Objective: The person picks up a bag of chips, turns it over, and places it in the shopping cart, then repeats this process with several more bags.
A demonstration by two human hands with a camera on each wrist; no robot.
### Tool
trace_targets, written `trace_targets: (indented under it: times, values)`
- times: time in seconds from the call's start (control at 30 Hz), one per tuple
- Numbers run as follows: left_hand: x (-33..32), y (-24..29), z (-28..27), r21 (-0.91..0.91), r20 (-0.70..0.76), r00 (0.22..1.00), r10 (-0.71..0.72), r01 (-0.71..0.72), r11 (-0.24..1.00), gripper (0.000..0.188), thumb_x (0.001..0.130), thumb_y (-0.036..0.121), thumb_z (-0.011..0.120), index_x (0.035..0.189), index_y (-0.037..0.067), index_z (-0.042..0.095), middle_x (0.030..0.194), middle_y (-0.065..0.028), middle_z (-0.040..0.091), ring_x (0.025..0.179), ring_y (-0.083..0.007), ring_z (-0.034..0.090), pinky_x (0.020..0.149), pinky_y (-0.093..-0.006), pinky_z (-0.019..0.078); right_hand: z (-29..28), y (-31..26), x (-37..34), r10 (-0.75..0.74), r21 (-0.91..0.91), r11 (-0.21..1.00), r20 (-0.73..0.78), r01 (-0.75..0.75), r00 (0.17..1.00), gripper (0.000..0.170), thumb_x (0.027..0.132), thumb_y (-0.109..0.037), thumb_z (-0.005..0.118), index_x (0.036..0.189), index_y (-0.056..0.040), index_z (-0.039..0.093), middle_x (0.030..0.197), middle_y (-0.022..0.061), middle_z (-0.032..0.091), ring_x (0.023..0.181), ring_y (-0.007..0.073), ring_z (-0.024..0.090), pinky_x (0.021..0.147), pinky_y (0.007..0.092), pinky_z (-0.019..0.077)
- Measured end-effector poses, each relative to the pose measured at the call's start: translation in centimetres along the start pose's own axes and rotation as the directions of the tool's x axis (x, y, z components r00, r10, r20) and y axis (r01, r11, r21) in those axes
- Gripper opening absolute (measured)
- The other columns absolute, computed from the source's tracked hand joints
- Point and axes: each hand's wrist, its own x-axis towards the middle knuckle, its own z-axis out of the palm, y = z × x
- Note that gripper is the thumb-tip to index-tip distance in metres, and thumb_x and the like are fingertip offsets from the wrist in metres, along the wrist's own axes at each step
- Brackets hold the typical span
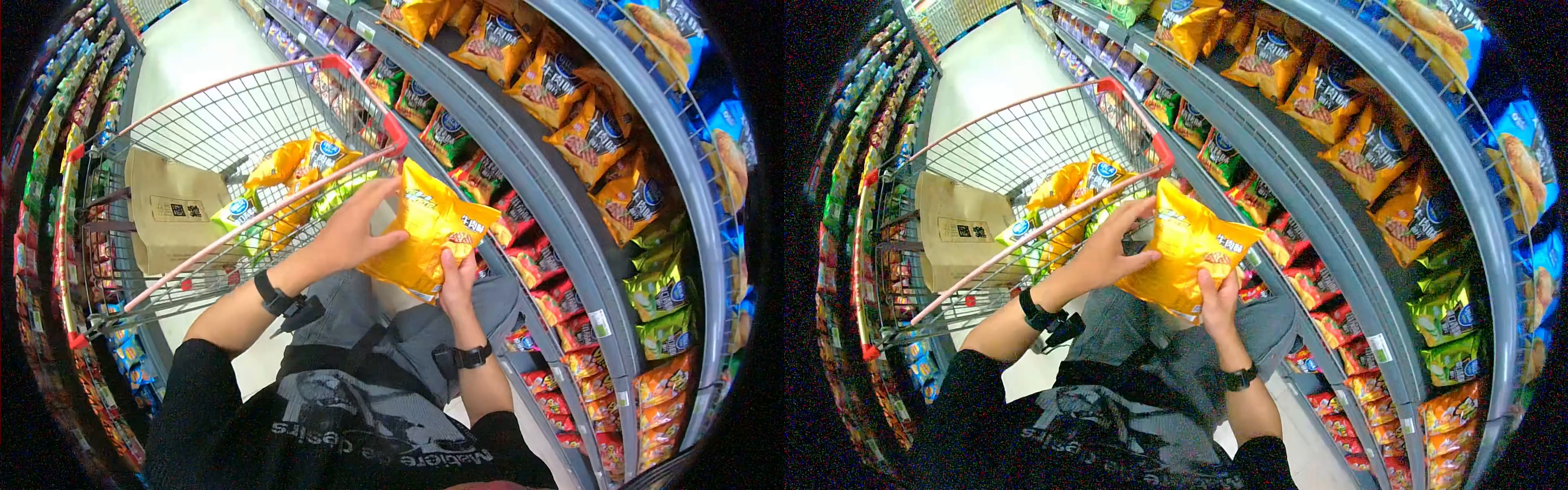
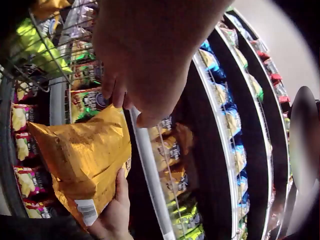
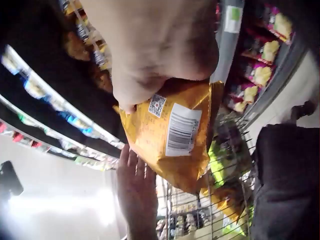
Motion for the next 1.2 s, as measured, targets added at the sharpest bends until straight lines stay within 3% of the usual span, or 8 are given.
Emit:
trace_targets:
  times: [0.1, 0.23, 0.4, 0.5, 0.67, 0.8, 1.07, 1.2]
  values:
    - [1.0, 2.2, -1.3, -0.196, 0.023, 0.994, -0.110, 0.112, 0.974, 0.085, 0.075, 0.015, 0.078, 0.144, 0.005, 0.030, 0.135, -0.0133, 0.046, 0.125, -0.0248, 0.048, 0.102, -0.0374, 0.0405, 1.4, -2.9, 0.9, -0.094, -0.027, 0.995, 0.095, 0.097, 0.991, 0.044, 0.090, -0.018, 0.064, 0.126, 0.0011, 0.046, 0.120, 0.0080, 0.057, 0.108, 0.0164, 0.054, 0.095, 0.0320, 0.0427]
    - [2.2, 3.8, -2.5, -0.609, 0.147, 0.989, -0.024, 0.110, 0.786, 0.087, 0.073, 0.021, 0.081, 0.142, 0.001, 0.030, 0.140, -0.0133, 0.043, 0.128, -0.0201, 0.044, 0.105, -0.0369, 0.0387, 3.8, -5.6, 1.8, -0.120, -0.067, 0.989, 0.171, 0.133, 0.978, 0.051, 0.091, -0.020, 0.064, 0.131, 0.0005, 0.041, 0.124, 0.0090, 0.054, 0.112, 0.0177, 0.053, 0.097, 0.0323, 0.0414]
    - [2.9, 4.9, -6.3, -0.427, 0.007, 0.995, -0.099, 0.093, 0.899, 0.075, 0.074, 0.016, 0.079, 0.136, 0.002, 0.039, 0.127, -0.0094, 0.056, 0.117, -0.0191, 0.054, 0.101, -0.0335, 0.0420, 6.3, -7.8, 3.6, -0.229, -0.153, 0.943, 0.343, 0.295, 0.911, 0.058, 0.093, -0.027, 0.059, 0.137, 0.0001, 0.032, 0.131, 0.0127, 0.049, 0.117, 0.0209, 0.051, 0.097, 0.0339, 0.0417]
    - [3.9, 3.3, -10.0, -0.415, -0.070, 0.996, -0.058, 0.024, 0.910, 0.069, 0.074, 0.018, 0.079, 0.131, 0.002, 0.044, 0.121, -0.0086, 0.059, 0.112, -0.0187, 0.057, 0.098, -0.0328, 0.0445, 6.6, -8.7, 3.8, -0.073, -0.083, 0.991, 0.350, 0.108, 0.934, 0.058, 0.095, -0.028, 0.057, 0.138, -0.0002, 0.030, 0.130, 0.0152, 0.048, 0.116, 0.0234, 0.053, 0.094, 0.0346, 0.0439]
    - [4.7, 0.6, -18.3, 0.127, -0.187, 0.982, 0.039, -0.015, 0.992, 0.064, 0.073, 0.019, 0.078, 0.128, 0.005, 0.047, 0.109, -0.0130, 0.065, 0.102, -0.0225, 0.063, 0.090, -0.0340, 0.0484, 5.2, -7.8, 3.8, 0.033, -0.163, 0.986, 0.299, 0.017, 0.954, 0.043, 0.097, -0.022, 0.052, 0.131, 0.0000, 0.039, 0.118, 0.0140, 0.058, 0.097, 0.0204, 0.063, 0.081, 0.0296, 0.0496]
    - [3.4, -3.6, -19.3, 0.577, -0.158, 0.983, -0.098, 0.172, 0.798, 0.060, 0.073, 0.025, 0.075, 0.125, 0.010, 0.048, 0.107, -0.0187, 0.063, 0.099, -0.0365, 0.061, 0.082, -0.0419, 0.0496, 4.8, -6.6, 3.7, 0.081, -0.200, 0.980, 0.314, -0.017, 0.946, 0.033, 0.096, -0.017, 0.051, 0.124, 0.0006, 0.046, 0.114, 0.0131, 0.060, 0.093, 0.0186, 0.064, 0.079, 0.0288, 0.0496]
    - [-0.3, -7.9, -16.7, 0.799, 0.027, 0.916, -0.400, 0.221, 0.560, 0.056, 0.079, 0.035, 0.067, 0.123, 0.005, 0.047, 0.101, -0.0183, 0.064, 0.091, -0.0368, 0.063, 0.076, -0.0445, 0.0512, 4.9, -6.4, 3.8, 0.136, -0.257, 0.965, 0.355, -0.043, 0.925, 0.024, 0.095, -0.013, 0.052, 0.116, -0.0005, 0.053, 0.108, 0.0110, 0.063, 0.090, 0.0172, 0.064, 0.079, 0.0288, 0.0490]
    - [-1.6, -3.4, -16.1, 0.703, 0.134, 0.883, -0.449, 0.235, 0.671, 0.061, 0.084, 0.033, 0.065, 0.134, 0.006, 0.043, 0.108, -0.0211, 0.063, 0.095, -0.0387, 0.063, 0.077, -0.0458, 0.0510, 5.1, -6.4, 4.5, 0.137, -0.252, 0.967, 0.367, -0.043, 0.920, 0.024, 0.094, -0.012, 0.054, 0.116, -0.0007, 0.053, 0.108, 0.0113, 0.063, 0.091, 0.0174, 0.064, 0.080, 0.0288, 0.0491]
